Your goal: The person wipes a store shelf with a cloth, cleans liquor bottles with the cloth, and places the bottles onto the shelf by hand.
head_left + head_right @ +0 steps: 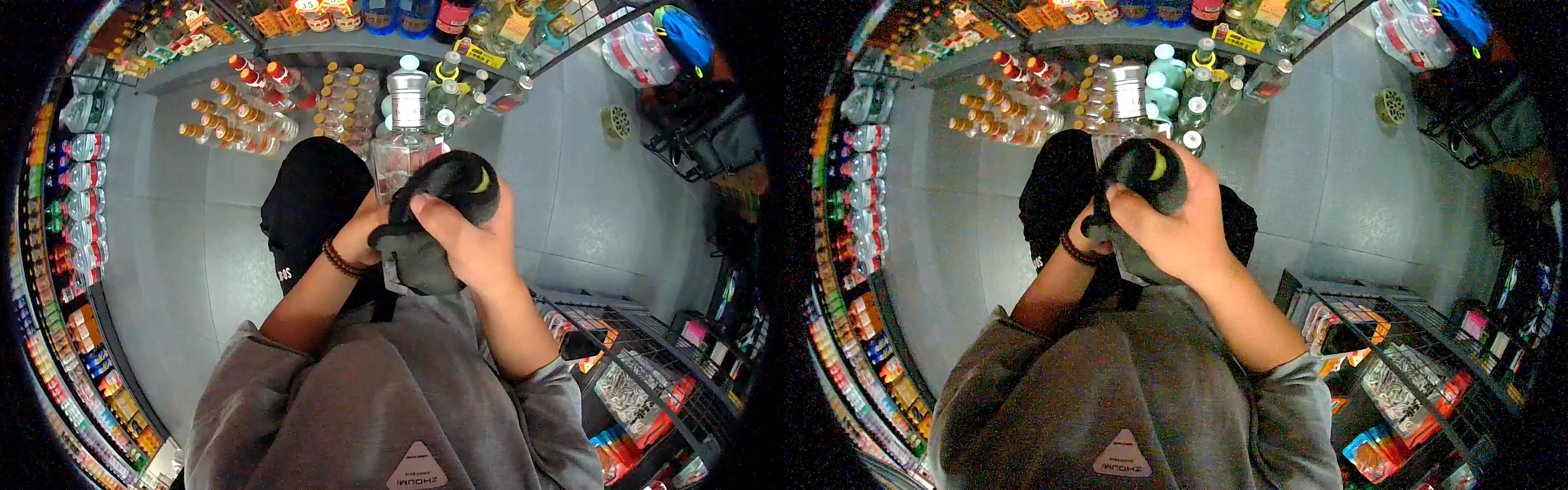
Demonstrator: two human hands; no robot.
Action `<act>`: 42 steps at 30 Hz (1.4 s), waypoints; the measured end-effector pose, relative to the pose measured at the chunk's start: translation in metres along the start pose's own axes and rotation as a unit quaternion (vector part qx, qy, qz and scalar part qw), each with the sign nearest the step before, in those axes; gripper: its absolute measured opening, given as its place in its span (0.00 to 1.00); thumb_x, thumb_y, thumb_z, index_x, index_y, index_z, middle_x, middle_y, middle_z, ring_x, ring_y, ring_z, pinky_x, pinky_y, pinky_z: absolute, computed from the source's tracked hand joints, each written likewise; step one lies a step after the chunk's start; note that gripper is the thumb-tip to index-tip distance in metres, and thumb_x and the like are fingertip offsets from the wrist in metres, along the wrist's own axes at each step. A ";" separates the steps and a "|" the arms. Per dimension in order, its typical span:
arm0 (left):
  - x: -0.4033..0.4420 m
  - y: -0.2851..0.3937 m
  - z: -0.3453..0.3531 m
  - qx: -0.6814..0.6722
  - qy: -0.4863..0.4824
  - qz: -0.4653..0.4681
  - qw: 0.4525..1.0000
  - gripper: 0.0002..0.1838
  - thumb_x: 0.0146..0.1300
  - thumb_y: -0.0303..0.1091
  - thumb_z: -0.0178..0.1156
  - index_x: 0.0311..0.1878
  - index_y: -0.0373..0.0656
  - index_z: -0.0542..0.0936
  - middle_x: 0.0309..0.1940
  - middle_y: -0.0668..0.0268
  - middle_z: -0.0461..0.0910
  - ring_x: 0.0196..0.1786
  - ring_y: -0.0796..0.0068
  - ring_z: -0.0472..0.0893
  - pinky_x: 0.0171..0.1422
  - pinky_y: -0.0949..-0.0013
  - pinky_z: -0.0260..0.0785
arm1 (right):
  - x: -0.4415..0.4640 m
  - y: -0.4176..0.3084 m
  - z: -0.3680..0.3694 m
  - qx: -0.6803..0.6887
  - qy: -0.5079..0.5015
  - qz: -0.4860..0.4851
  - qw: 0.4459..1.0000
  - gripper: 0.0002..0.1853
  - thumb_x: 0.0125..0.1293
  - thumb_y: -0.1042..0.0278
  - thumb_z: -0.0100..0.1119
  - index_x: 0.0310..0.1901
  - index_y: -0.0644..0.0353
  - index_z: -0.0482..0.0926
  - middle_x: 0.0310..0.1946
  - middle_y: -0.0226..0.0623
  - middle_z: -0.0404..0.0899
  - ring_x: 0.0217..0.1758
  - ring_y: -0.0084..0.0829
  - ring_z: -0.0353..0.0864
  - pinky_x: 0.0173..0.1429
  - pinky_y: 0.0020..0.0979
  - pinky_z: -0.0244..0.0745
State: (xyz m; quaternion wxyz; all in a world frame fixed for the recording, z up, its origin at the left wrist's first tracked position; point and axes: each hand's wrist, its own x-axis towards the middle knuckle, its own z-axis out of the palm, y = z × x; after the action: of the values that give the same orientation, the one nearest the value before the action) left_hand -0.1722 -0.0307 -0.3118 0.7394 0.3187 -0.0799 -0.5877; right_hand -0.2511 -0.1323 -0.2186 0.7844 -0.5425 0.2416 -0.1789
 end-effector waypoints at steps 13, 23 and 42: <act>-0.005 0.001 -0.019 -0.079 -0.044 0.007 0.996 0.49 0.43 0.72 0.50 0.59 0.41 0.61 0.51 0.57 0.69 0.48 0.64 0.74 0.48 0.60 0.70 | -0.012 0.009 -0.088 0.354 -0.080 -0.005 0.932 0.09 0.47 0.64 0.47 0.24 0.52 0.58 0.15 0.27 0.58 0.26 0.25 0.53 0.30 0.26 0.52; -0.003 0.003 -0.009 -0.076 -0.036 0.000 0.996 0.58 0.35 0.77 0.49 0.65 0.45 0.52 0.59 0.52 0.61 0.58 0.59 0.67 0.57 0.53 0.63 | -0.015 0.025 -0.096 0.377 -0.022 0.009 0.926 0.10 0.47 0.61 0.50 0.25 0.54 0.61 0.16 0.27 0.58 0.26 0.24 0.53 0.31 0.27 0.52; 0.010 -0.019 -0.024 0.067 0.045 0.026 0.996 0.48 0.40 0.41 0.71 0.62 0.43 0.53 0.52 0.62 0.66 0.55 0.69 0.68 0.59 0.66 0.62 | -0.018 0.011 -0.013 -0.471 -0.064 -0.244 0.846 0.16 0.45 0.74 0.61 0.38 0.68 0.72 0.35 0.48 0.73 0.40 0.49 0.73 0.45 0.36 0.68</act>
State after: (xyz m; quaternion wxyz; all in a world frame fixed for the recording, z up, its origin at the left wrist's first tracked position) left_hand -0.1727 -0.0329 -0.3436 0.7343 0.3914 -0.0940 -0.5466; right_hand -0.2736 -0.1287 -0.2295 0.3798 -0.8983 0.1058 -0.1940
